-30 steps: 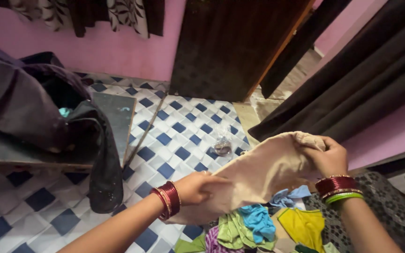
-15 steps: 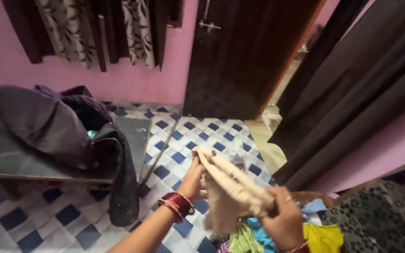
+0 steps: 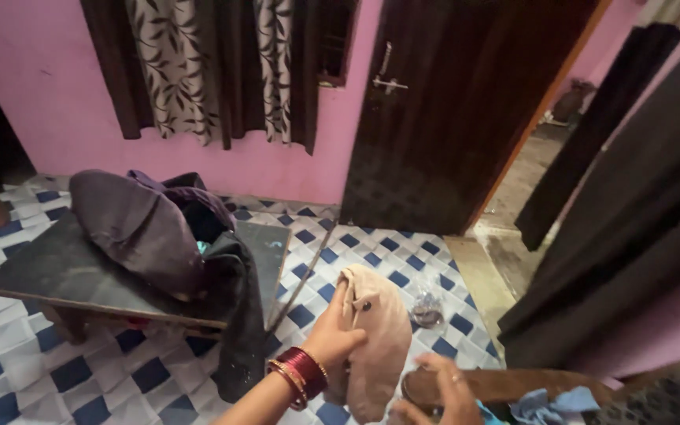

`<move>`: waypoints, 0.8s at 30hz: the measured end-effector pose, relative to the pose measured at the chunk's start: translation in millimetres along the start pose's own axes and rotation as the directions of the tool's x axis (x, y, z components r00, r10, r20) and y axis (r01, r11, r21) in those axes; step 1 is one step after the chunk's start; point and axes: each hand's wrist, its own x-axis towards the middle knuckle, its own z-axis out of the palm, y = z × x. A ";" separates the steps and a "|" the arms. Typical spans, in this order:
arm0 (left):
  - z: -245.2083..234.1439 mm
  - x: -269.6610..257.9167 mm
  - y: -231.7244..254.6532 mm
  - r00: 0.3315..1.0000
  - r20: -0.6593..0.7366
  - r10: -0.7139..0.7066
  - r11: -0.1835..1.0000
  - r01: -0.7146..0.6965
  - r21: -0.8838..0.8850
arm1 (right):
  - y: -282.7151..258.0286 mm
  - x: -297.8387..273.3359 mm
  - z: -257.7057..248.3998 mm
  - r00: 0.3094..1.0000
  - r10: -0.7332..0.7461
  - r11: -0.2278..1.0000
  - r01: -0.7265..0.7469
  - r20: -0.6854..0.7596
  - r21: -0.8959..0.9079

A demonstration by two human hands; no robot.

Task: The person folds various pieces of clothing from a pile on a chair and places them into a purple bag on a small table. The person handles multiple garments one at a time, folding them before putting them into the bag.

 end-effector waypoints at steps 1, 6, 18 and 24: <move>-12.8 2.1 2.7 0.999 0.030 -0.039 0.999 0.038 0.026 | -9.5 14.6 2.5 0.989 0.143 0.990 -0.142 -0.043 0.020; -82.2 14.5 25.0 0.954 0.298 -0.028 0.924 0.139 -0.357 | -39.3 140.0 28.6 0.900 0.420 0.734 -0.412 0.116 0.540; -287.3 43.6 55.9 0.926 0.376 -0.020 0.990 0.070 -0.119 | -197.6 362.1 127.4 0.771 -0.096 0.936 -0.146 0.630 0.321; -352.7 64.2 33.1 0.956 0.293 -0.007 0.973 0.074 -0.220 | -235.7 400.9 194.1 0.712 -0.171 0.885 -0.193 0.681 0.424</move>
